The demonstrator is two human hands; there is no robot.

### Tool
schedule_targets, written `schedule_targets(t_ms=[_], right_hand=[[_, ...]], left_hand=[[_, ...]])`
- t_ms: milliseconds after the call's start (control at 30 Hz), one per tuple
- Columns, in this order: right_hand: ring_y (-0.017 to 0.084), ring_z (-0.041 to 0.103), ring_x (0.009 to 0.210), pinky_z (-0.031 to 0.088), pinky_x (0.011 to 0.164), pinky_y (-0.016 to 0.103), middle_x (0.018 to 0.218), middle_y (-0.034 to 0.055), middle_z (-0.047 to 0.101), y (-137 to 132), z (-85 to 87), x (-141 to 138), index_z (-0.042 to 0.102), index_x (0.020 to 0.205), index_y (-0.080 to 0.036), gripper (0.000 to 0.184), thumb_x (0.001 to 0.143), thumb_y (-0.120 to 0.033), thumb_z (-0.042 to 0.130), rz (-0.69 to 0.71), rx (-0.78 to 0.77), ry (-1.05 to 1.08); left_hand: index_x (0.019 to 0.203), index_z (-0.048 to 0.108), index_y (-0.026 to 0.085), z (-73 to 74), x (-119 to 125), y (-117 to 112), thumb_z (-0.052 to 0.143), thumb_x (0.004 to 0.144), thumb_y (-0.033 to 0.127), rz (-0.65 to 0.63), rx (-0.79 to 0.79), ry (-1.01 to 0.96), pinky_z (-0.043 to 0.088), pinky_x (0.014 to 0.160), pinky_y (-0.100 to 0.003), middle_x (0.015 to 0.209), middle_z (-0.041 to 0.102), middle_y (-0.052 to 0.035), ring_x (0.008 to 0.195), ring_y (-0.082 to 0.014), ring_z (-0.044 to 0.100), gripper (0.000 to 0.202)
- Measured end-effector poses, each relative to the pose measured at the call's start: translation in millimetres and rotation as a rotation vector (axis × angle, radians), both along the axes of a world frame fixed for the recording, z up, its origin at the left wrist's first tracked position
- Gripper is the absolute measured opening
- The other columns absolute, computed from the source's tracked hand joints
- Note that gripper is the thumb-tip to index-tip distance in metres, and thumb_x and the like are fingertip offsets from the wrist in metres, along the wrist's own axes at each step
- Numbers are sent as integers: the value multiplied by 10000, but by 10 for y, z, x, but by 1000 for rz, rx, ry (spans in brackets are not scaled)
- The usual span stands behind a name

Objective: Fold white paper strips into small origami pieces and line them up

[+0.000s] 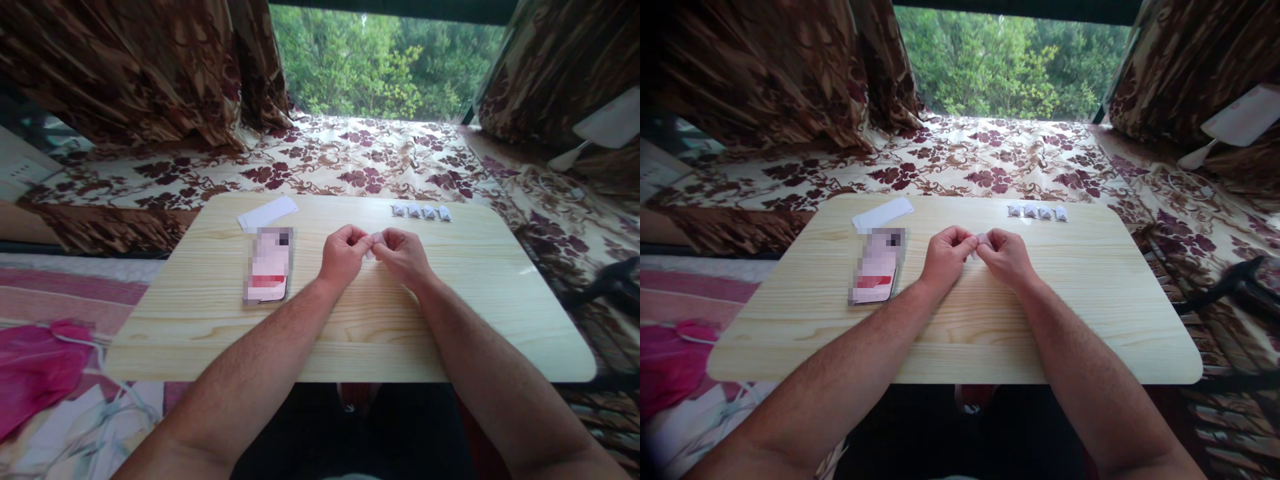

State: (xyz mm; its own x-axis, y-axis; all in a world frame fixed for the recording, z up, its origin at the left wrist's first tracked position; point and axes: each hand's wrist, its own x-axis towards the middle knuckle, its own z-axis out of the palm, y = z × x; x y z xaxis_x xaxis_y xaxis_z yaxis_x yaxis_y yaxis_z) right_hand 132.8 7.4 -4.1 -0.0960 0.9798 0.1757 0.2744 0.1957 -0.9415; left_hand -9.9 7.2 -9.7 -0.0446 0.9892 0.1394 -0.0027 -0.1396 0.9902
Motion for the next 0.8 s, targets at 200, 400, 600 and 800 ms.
schedule_targets(t_ms=[200,400,600,800], right_hand=[[96,357,550,245,496,251,559,-45,432,11,-15,32,529,608,-186,167,750,-240,598,-68,62,-111],[98,352,554,238,495,252,549,-49,395,42,-49,60,503,591,-192,220,769,-273,603,-61,83,-208],[98,366,550,247,495,255,558,-46,429,41,-16,71,527,611,-187,191,775,-264,589,-25,66,-202],[99,367,555,246,497,254,557,-40,441,34,-37,74,519,606,-190,217,787,-271,606,-56,107,-205]], left_hand=[[657,608,182,-24,-18,-2,694,777,316,10,62,125,354,561,-243,592,528,41,576,-104,448,199],[638,573,184,-20,-64,17,653,798,301,-24,102,274,342,570,-252,587,515,41,576,-108,445,214],[675,620,183,14,-67,-1,651,809,300,-15,119,296,353,577,-253,609,571,28,579,-113,473,180],[662,624,183,-20,-40,12,682,785,304,-1,83,194,346,554,-251,590,554,33,566,-108,461,182]])
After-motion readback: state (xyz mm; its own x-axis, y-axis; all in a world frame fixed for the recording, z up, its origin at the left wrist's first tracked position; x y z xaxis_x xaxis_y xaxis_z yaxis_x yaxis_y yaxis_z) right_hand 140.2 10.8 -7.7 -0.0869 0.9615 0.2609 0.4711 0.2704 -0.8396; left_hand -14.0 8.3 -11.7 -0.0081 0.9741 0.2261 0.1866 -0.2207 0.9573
